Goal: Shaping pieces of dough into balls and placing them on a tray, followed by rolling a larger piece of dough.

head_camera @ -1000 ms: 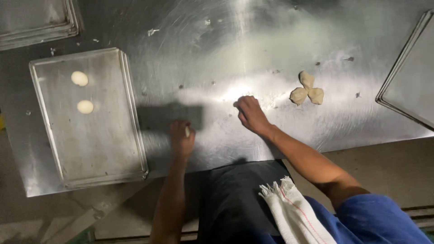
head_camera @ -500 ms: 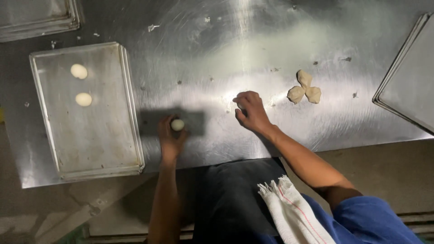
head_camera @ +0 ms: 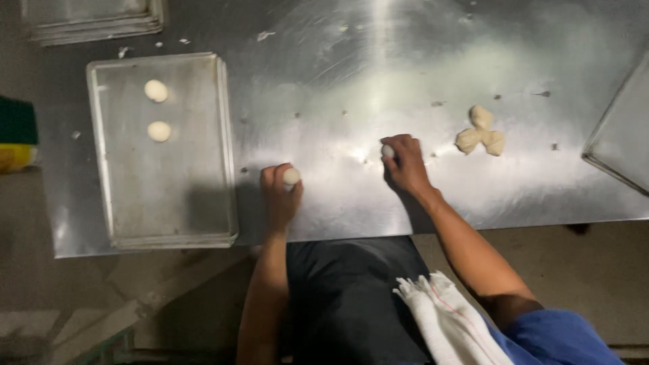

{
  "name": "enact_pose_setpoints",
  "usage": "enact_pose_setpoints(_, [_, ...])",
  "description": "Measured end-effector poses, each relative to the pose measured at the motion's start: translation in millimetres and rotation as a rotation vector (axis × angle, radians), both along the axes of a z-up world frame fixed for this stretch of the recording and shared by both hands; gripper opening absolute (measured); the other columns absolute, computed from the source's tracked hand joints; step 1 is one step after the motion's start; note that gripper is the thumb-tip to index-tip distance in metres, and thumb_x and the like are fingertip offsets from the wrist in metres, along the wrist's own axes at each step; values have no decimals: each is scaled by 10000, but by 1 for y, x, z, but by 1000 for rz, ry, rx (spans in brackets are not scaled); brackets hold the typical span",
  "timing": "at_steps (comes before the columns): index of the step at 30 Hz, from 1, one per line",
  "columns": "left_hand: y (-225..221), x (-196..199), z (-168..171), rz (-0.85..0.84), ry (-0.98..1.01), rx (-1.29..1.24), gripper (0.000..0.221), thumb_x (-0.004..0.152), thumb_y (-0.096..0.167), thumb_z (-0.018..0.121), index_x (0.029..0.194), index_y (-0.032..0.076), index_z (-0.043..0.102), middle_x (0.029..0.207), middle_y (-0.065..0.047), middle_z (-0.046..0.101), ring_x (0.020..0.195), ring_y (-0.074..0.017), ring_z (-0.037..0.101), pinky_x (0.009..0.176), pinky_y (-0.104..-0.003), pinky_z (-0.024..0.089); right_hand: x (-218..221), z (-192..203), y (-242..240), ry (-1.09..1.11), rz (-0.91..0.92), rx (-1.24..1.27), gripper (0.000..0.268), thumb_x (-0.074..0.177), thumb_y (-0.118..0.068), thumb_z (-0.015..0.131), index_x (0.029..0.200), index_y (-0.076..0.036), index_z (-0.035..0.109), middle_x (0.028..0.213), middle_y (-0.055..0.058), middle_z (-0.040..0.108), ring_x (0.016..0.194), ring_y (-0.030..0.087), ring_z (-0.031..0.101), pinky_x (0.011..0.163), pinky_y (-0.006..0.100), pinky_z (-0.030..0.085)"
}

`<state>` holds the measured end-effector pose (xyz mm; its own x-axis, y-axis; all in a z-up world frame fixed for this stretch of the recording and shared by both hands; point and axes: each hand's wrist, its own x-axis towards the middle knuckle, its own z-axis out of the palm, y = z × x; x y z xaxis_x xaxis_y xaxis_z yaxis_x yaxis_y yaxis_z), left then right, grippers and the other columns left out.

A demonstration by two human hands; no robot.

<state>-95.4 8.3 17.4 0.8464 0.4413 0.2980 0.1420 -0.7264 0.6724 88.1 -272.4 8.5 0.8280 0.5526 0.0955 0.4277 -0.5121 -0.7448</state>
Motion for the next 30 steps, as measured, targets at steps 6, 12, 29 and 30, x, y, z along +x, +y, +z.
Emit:
enact_pose_setpoints(6, [15,-9,0,-10,79,-257,451,780,41,812,1194,76,638,1192,-154,551,1110,-351,586,907,-411,534,-37,-26,11,181,-236,218,328,949,-135,779,1231,-27,654,1182,138,580,1037,248,628,889,376,543])
enact_pose_setpoints(12, [52,-61,36,-277,153,-590,419,842,100,822,1200,58,608,1167,-125,530,993,-287,603,790,-359,533,-113,-1,101,341,-465,152,336,1032,-225,740,1278,-38,609,1121,65,663,927,144,643,787,297,549])
enact_pose_setpoints(29, [253,-234,83,-19,134,-596,389,840,104,823,1169,53,621,1096,-117,576,965,-276,626,807,-348,539,-190,68,479,-12,199,49,456,863,-53,844,1223,-6,568,1132,171,536,943,345,598,790,420,536])
enact_pose_setpoints(30, [257,-238,83,30,158,-627,373,842,99,819,1157,54,625,1077,-115,571,940,-267,625,792,-342,537,-192,66,488,-9,216,43,458,861,-63,856,1217,-12,572,1124,170,542,940,348,598,794,423,533])
